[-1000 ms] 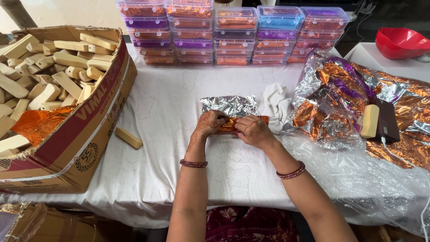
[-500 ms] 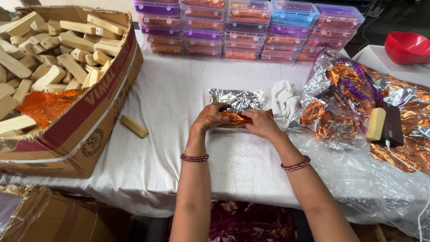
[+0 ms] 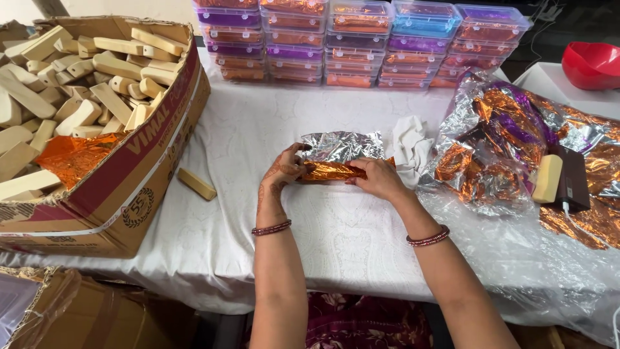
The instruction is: The recorder is seen wiping small wooden blocks with a white cloth, wrapping them in metallic foil, and then placing the wrapped blocks into small plastic containers.
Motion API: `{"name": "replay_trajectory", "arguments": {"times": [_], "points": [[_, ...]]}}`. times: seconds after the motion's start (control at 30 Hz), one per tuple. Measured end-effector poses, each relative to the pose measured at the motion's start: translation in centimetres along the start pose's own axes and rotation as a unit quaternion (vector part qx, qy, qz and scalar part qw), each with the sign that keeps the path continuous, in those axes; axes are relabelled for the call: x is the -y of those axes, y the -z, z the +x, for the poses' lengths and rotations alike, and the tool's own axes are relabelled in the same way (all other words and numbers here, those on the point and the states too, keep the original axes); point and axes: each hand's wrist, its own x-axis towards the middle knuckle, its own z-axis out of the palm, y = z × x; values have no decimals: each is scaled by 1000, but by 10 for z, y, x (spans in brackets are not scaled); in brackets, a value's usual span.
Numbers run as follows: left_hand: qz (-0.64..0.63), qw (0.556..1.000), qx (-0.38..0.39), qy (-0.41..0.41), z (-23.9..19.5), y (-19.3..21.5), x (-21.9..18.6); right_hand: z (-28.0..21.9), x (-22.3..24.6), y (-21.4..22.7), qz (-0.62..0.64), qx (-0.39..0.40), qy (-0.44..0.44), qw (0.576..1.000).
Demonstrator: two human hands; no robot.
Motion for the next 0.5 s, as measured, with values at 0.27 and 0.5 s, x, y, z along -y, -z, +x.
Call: {"name": "replay_trajectory", "arguments": {"times": [0.27,0.5], "points": [[119,968,-91,-200,22,-50,-10,9,-13,-7,10,13,-17,1000],[403,876,4,-265,-3,-79,-39,6,-12,5,77,13,-24,997]]}}
